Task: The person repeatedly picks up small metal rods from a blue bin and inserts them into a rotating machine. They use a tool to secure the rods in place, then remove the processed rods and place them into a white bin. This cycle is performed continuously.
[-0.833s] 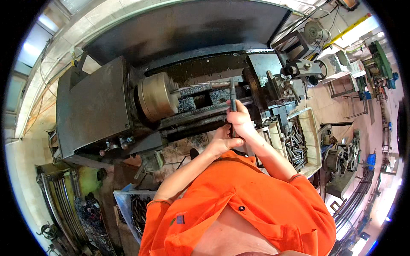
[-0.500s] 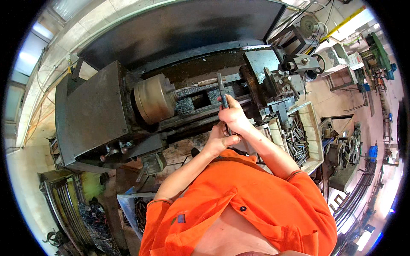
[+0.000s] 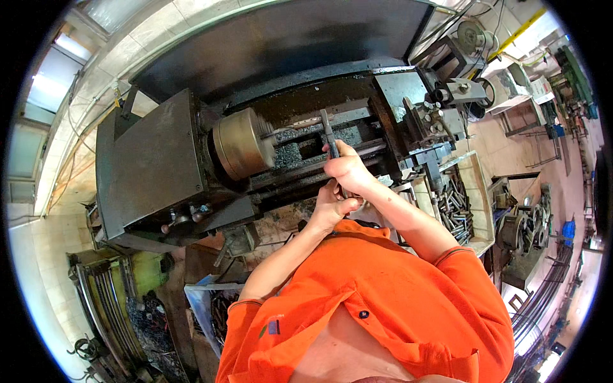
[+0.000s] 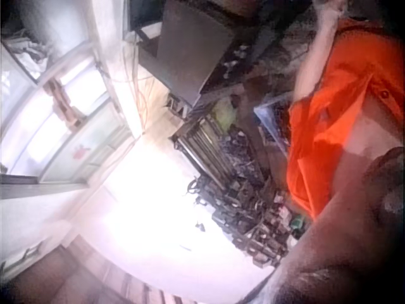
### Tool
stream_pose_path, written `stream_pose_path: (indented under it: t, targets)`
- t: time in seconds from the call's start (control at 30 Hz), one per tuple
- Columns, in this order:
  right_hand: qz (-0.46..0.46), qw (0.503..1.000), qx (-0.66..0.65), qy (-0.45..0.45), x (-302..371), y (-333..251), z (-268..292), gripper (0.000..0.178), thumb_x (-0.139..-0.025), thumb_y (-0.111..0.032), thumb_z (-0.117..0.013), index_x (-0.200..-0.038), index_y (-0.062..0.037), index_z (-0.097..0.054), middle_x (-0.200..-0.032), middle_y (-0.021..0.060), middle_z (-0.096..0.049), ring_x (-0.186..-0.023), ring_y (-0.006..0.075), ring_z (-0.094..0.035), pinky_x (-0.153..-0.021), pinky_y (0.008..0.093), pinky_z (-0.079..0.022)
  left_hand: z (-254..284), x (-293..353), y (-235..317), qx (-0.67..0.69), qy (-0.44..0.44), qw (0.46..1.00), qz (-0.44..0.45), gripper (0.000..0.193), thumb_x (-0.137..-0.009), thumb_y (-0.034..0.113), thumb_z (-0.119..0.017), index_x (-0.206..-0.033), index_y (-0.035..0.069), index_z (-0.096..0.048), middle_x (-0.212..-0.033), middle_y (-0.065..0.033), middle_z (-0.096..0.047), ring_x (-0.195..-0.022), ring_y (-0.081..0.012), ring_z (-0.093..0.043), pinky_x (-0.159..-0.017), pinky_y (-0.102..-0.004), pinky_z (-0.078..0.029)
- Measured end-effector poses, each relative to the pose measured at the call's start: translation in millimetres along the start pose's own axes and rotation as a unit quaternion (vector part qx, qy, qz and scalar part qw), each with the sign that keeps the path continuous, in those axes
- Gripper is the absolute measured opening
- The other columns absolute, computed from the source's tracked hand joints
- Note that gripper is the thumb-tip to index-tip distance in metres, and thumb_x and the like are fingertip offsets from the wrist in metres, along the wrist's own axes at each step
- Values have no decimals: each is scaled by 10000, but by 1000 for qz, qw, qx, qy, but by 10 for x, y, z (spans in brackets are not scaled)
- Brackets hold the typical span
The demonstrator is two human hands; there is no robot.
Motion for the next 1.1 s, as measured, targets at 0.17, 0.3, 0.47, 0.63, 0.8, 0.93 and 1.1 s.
stream_pose_path:
  t: [0.17, 0.3, 0.47, 0.63, 0.8, 0.93, 1.1]
  targets:
    - [11, 998, 67, -16, -25, -145, -237, 299, -670, -68, -498, -966, -24, -494, -667, 40, -469, -572, 127, -425, -495, 282, -366, 169, 90, 20, -31, 46, 998, 1, 532, -611, 214, -776, -983, 12, -453, -859, 0, -493, -787, -92, -504, -662, -230, -441]
    - [-11, 1000, 16, -25, 4, -109, -119, 284, -667, -55, -502, -949, -24, -497, -635, 2, -445, -572, 101, -419, -493, 261, -361, 97, 4, -29, -52, 5, 999, -9, 419, -631, 140, -737, -930, 28, -466, -798, 20, -477, -761, -84, -500, -633, -221, -431]
    - [3, 1000, -19, 5, -43, -10, -62, 293, -654, -34, -485, -947, -28, -485, -610, 6, -435, -504, 100, -399, -429, 268, -336, 59, -23, -46, -32, 12, 999, -10, 393, -645, 122, -720, -930, 11, -474, -835, 0, -515, -736, -73, -508, -600, -210, -429]
    - [49, 997, 43, -31, -100, -21, -132, 273, -644, -69, -518, -907, -7, -480, -656, 51, -484, -585, 158, -477, -509, 269, -389, 65, 24, 70, -55, 34, 998, -9, 320, -618, 115, -701, -856, 10, -513, -730, -9, -536, -630, -87, -519, -519, -218, -432]
    - [-18, 999, -41, -16, 6, -135, 16, 233, -644, -91, -527, -854, -10, -467, -604, 40, -448, -558, 134, -453, -496, 285, -384, -26, -22, -21, -27, 40, 998, 41, 282, -615, 14, -663, -801, 53, -453, -740, 16, -488, -657, -79, -497, -573, -210, -435]
    - [-6, 998, 27, -48, -31, -161, -199, 308, -670, -82, -503, -966, -6, -462, -575, 40, -439, -425, 130, -435, -373, 283, -352, 127, 47, 17, -58, 39, 997, 17, 275, -619, 44, -661, -804, 54, -458, -730, 19, -478, -660, -76, -503, -596, -211, -453]
    - [-40, 998, -47, -31, 46, -204, -7, 211, -631, -123, -565, -802, -43, -472, -653, 22, -457, -601, 131, -427, -533, 274, -368, -69, -9, 15, -46, 27, 999, 6, 376, -618, 192, -733, -845, 46, -472, -733, 26, -475, -638, -64, -477, -545, -215, -420]
Point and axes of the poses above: each hand's wrist, its own x-axis away from the middle knuckle, its own z-axis out of the back of the hand, y = z × x, the point moved 4 cm from there along -x, towards the middle knuckle
